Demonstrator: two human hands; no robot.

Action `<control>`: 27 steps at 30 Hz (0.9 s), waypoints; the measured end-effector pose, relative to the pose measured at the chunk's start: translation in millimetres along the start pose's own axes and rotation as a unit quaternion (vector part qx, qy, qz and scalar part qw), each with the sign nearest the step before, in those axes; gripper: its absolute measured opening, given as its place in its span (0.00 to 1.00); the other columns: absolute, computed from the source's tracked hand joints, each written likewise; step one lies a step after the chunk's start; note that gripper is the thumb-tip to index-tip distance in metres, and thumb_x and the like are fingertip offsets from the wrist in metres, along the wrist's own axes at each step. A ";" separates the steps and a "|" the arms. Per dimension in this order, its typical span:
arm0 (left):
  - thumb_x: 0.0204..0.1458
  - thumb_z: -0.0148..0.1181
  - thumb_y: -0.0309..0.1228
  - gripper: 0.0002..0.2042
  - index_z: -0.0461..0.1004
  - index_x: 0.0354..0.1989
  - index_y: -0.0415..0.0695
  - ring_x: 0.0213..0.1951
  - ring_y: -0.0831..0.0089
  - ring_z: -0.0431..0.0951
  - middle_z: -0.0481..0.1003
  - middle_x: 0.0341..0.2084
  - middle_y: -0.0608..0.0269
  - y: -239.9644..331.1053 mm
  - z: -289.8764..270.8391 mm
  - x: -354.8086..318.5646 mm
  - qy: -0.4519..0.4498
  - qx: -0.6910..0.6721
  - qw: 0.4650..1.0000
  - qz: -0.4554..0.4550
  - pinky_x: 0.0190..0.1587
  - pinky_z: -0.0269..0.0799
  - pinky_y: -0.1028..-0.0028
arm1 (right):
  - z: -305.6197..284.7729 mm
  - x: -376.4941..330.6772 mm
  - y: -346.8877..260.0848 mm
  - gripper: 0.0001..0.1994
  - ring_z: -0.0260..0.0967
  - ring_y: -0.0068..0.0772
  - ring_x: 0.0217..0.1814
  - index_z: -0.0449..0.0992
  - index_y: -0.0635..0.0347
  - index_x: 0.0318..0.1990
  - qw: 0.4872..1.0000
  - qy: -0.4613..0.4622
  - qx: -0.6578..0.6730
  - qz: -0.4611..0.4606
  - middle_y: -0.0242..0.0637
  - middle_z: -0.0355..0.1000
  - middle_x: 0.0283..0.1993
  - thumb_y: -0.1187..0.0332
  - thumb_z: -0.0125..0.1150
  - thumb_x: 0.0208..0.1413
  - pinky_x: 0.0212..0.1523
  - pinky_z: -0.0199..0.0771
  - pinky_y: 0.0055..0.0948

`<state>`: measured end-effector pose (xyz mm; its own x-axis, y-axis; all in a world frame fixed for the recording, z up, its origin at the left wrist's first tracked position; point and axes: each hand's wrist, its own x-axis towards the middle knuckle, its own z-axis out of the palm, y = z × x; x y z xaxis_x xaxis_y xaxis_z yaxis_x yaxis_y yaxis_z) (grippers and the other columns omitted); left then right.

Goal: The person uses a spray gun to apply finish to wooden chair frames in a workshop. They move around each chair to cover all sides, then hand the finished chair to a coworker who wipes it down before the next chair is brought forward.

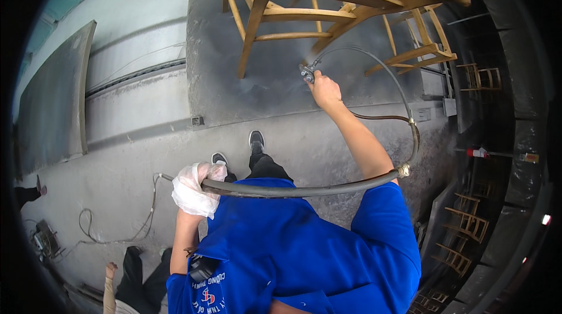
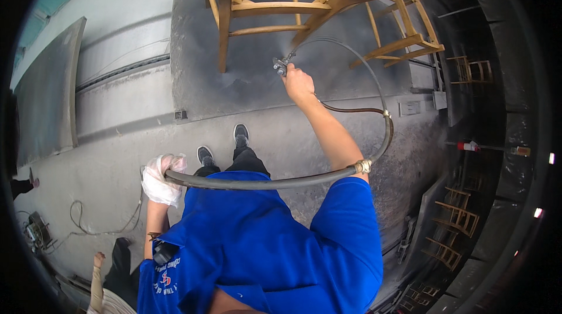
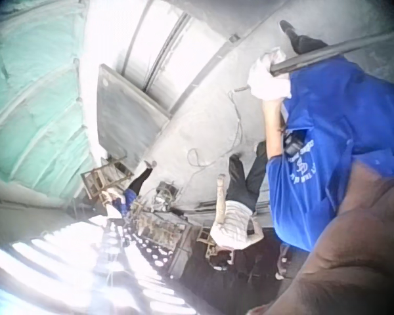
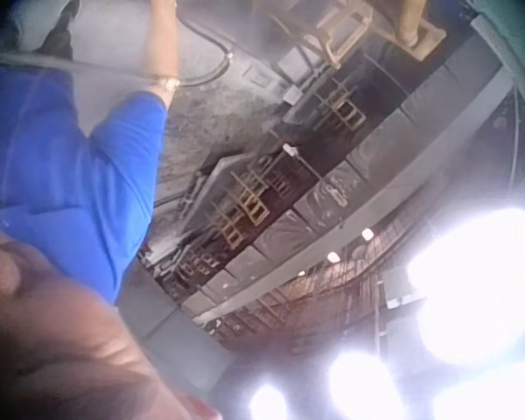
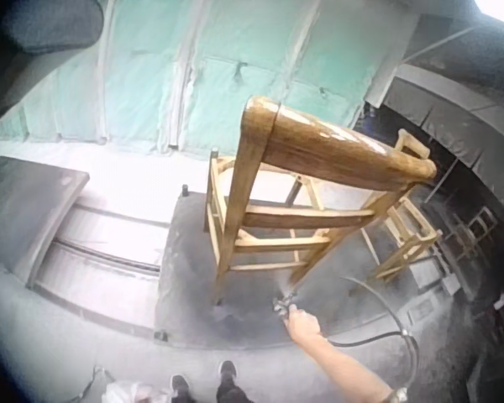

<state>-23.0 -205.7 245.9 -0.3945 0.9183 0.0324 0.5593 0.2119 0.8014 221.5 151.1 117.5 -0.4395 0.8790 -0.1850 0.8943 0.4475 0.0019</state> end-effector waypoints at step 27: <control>0.57 0.62 0.38 0.16 0.71 0.20 0.43 0.21 0.50 0.70 0.70 0.17 0.50 3.2 -5.6 33.3 -0.049 -0.048 0.994 0.083 0.25 0.66 0.59 | -188.1 -58.3 -54.7 0.26 0.58 0.18 0.13 0.74 0.60 0.23 0.872 0.115 0.475 0.029 0.27 0.64 0.16 0.46 0.59 0.64 0.14 0.56 0.24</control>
<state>-38.5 -176.3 252.9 -0.2268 0.9671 0.1149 0.5375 0.0259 0.8428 182.3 106.4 313.0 -0.2985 0.9543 -0.0100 0.5344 0.1585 -0.8302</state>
